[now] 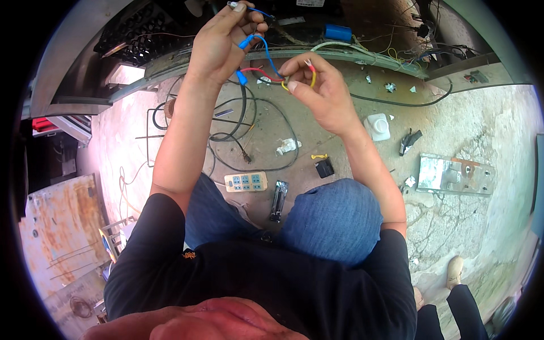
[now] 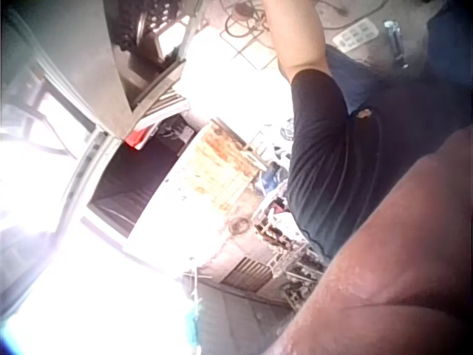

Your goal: The person connects wires at the bottom of an appliance, using wire connectors and a pair of pliers to secure the connections.

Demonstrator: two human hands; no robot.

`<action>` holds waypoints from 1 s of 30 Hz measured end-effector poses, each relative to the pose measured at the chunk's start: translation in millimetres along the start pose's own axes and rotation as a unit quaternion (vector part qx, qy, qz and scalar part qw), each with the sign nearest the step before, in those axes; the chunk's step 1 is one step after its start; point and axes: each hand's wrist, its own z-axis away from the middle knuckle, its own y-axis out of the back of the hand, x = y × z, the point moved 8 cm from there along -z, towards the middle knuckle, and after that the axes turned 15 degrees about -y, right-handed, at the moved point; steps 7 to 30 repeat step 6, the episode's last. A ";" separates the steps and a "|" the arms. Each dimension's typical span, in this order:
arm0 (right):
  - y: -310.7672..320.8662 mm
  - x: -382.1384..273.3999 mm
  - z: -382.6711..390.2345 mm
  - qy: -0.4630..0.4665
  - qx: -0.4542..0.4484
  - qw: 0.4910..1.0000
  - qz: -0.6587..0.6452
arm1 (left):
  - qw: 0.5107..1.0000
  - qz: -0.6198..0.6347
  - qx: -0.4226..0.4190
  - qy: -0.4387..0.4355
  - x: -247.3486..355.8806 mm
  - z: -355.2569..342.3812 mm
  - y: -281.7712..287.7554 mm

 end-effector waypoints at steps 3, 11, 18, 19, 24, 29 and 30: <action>0.1 -3.5 3.5 0.011 0.003 0.997 0.081 | 1.000 -0.011 -0.017 0.000 -0.8 2.0 -3.7; -4.8 -13.0 9.6 -0.010 0.003 0.979 0.203 | 0.998 -0.046 -0.051 0.001 -3.9 3.1 -5.9; -4.8 -13.0 9.6 -0.010 0.003 0.979 0.203 | 0.998 -0.046 -0.051 0.001 -3.9 3.1 -5.9; -4.8 -13.0 9.6 -0.010 0.003 0.979 0.203 | 0.998 -0.046 -0.051 0.001 -3.9 3.1 -5.9; -4.8 -13.0 9.6 -0.010 0.003 0.979 0.203 | 0.998 -0.046 -0.051 0.001 -3.9 3.1 -5.9; -4.8 -13.0 9.6 -0.010 0.003 0.979 0.203 | 0.998 -0.046 -0.051 0.001 -3.9 3.1 -5.9; -4.8 -13.0 9.6 -0.010 0.003 0.979 0.203 | 0.998 -0.046 -0.051 0.001 -3.9 3.1 -5.9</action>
